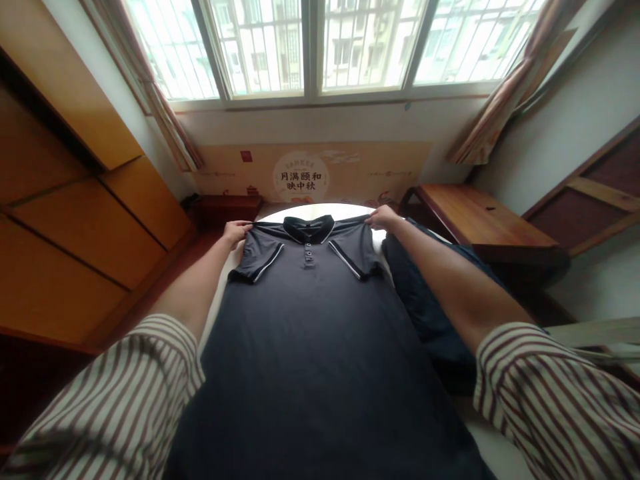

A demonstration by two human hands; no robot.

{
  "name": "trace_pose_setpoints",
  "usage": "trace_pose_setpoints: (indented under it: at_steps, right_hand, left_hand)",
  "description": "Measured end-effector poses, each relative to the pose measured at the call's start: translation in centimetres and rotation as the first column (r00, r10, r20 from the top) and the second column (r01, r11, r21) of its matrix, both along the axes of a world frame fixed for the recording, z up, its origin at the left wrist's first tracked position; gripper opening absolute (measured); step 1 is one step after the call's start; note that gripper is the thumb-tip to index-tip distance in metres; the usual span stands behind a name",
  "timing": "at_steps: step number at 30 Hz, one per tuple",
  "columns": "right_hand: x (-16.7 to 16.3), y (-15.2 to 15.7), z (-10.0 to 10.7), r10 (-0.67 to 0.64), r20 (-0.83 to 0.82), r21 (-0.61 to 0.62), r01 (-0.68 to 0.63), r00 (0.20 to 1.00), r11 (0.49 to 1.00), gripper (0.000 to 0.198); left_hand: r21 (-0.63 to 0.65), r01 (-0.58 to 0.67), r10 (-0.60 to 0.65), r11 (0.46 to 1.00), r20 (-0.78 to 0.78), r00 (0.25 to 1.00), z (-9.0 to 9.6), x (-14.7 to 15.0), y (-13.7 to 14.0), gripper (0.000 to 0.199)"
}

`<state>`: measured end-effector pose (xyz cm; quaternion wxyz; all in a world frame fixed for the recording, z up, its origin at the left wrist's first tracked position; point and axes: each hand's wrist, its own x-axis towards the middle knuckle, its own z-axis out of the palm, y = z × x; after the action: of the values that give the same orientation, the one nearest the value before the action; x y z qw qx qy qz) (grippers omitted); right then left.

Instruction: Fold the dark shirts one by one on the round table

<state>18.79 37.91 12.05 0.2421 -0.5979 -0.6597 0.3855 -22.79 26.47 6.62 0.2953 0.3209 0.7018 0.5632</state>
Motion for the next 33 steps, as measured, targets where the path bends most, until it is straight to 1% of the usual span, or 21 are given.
trace_pose_setpoints:
  at_steps: [3, 6, 8, 10, 12, 13, 15, 17, 18, 19, 20, 21, 22, 23, 24, 25, 27, 30, 31, 32, 33]
  right_hand:
    - [0.1, -0.4, 0.8, -0.081, -0.017, 0.053, 0.082, 0.997, 0.995, 0.043]
    - [0.1, -1.4, 2.0, -0.099, -0.052, 0.096, 0.104, 0.994, 0.99, 0.041]
    - [0.4, -2.8, 3.2, -0.05, -0.108, 0.146, 0.065, 0.993, 0.987, 0.037]
    - [1.2, -4.7, 4.6, 0.069, -0.177, 0.219, -0.029, 0.982, 0.975, 0.034]
    - [3.1, -7.4, 5.7, 0.191, -0.218, 0.301, -0.12, 0.957, 0.946, 0.038]
    - [4.5, -8.9, 6.0, 0.237, -0.223, 0.338, -0.153, 0.946, 0.929, 0.041]
    - [8.2, -12.4, 5.8, 0.303, -0.201, 0.382, -0.21, 0.931, 0.9, 0.046]
    - [12.4, -16.2, 4.5, 0.396, -0.16, 0.336, -0.328, 0.904, 0.883, 0.045]
    - [14.3, -18.1, 3.6, 0.473, -0.153, 0.291, -0.418, 0.868, 0.861, 0.042]
    - [16.1, -20.0, 2.5, 0.582, -0.132, 0.208, -0.552, 0.802, 0.808, 0.037]
    - [17.6, -21.8, 1.5, 0.672, -0.095, 0.161, -0.654, 0.735, 0.739, 0.03]
    - [18.6, -23.5, 0.5, 0.756, -0.055, 0.122, -0.747, 0.652, 0.654, 0.027]
    - [19.4, -24.9, -0.4, 0.816, -0.005, 0.095, -0.812, 0.578, 0.576, 0.028]
    - [19.8, -26.2, -1.0, 0.849, 0.049, 0.086, -0.849, 0.526, 0.521, 0.032]
    - [19.9, -27.2, -1.5, 0.864, 0.1, 0.084, -0.87, 0.493, 0.487, 0.037]
    - [19.9, -28.0, -1.7, 0.863, 0.146, 0.09, -0.875, 0.484, 0.476, 0.042]
    - [19.7, -29.1, -1.6, 0.841, 0.207, 0.103, -0.866, 0.5, 0.49, 0.045]
    - [18.9, -29.4, -0.2, 0.826, 0.242, 0.082, -0.859, 0.509, 0.506, 0.044]
    - [18.4, -29.2, 0.4, 0.823, 0.236, 0.087, -0.855, 0.516, 0.511, 0.043]
    - [17.7, -28.7, 0.9, 0.813, 0.226, 0.107, -0.843, 0.537, 0.527, 0.041]
    - [16.9, -27.9, 1.3, 0.784, 0.221, 0.145, -0.814, 0.581, 0.562, 0.037]
  left_hand:
    - [0.091, -0.045, 0.044, 0.995, 0.005, 0.999, 1.7, 0.6, 0.7, 0.033]
    - [0.153, -0.038, 0.036, 0.987, 0.013, 0.999, 3.7, 1.6, 0.7, 0.029]
    - [0.211, -0.001, 0.001, 0.977, -0.001, 1.0, 5.1, 2.2, -0.3, 0.028]
    - [0.301, 0.064, -0.047, 0.952, -0.062, 0.997, 6.2, 2.3, -2.5, 0.027]
    - [0.385, 0.156, -0.091, 0.91, -0.181, 0.979, 6.9, 1.9, -6.2, 0.026]
    - [0.411, 0.205, -0.105, 0.888, -0.253, 0.962, 7.0, 1.5, -8.7, 0.025]
    - [0.422, 0.308, -0.134, 0.853, -0.393, 0.91, 6.6, 0.7, -14.8, 0.025]
    - [0.402, 0.39, -0.187, 0.828, -0.457, 0.869, 5.2, 0.1, -21.8, 0.023]
    - [0.334, 0.443, -0.26, 0.832, -0.472, 0.843, 4.3, 0.0, -25.3, 0.021]
    - [0.247, 0.489, -0.337, 0.837, -0.473, 0.814, 3.2, 0.0, -28.6, 0.017]
    - [0.123, 0.563, -0.457, 0.817, -0.455, 0.764, 2.0, 0.2, -31.7, 0.014]
    - [0.014, 0.627, -0.551, 0.779, -0.461, 0.695, 0.9, 0.5, -34.3, 0.012]
    - [-0.052, 0.671, -0.611, 0.74, -0.468, 0.638, -0.1, 0.9, -36.5, 0.012]
    - [-0.101, 0.694, -0.648, 0.713, -0.473, 0.597, -0.8, 1.3, -38.2, 0.015]
    - [-0.127, 0.703, -0.662, 0.7, -0.485, 0.571, -1.3, 1.8, -39.4, 0.017]
    - [-0.134, 0.707, -0.664, 0.694, -0.497, 0.558, -1.5, 2.1, -40.3, 0.019]
    - [-0.158, 0.717, -0.679, 0.679, -0.506, 0.532, -1.0, 2.6, -40.9, 0.021]
    - [-0.239, 0.737, -0.74, 0.633, -0.466, 0.485, 0.8, 2.6, -39.7, 0.027]
    - [-0.238, 0.714, -0.723, 0.659, -0.46, 0.515, 1.4, 2.5, -38.7, 0.031]
    - [-0.214, 0.661, -0.671, 0.719, -0.463, 0.579, 1.9, 2.4, -37.4, 0.036]
    - [-0.167, 0.579, -0.581, 0.798, -0.468, 0.666, 2.1, 2.4, -35.9, 0.04]
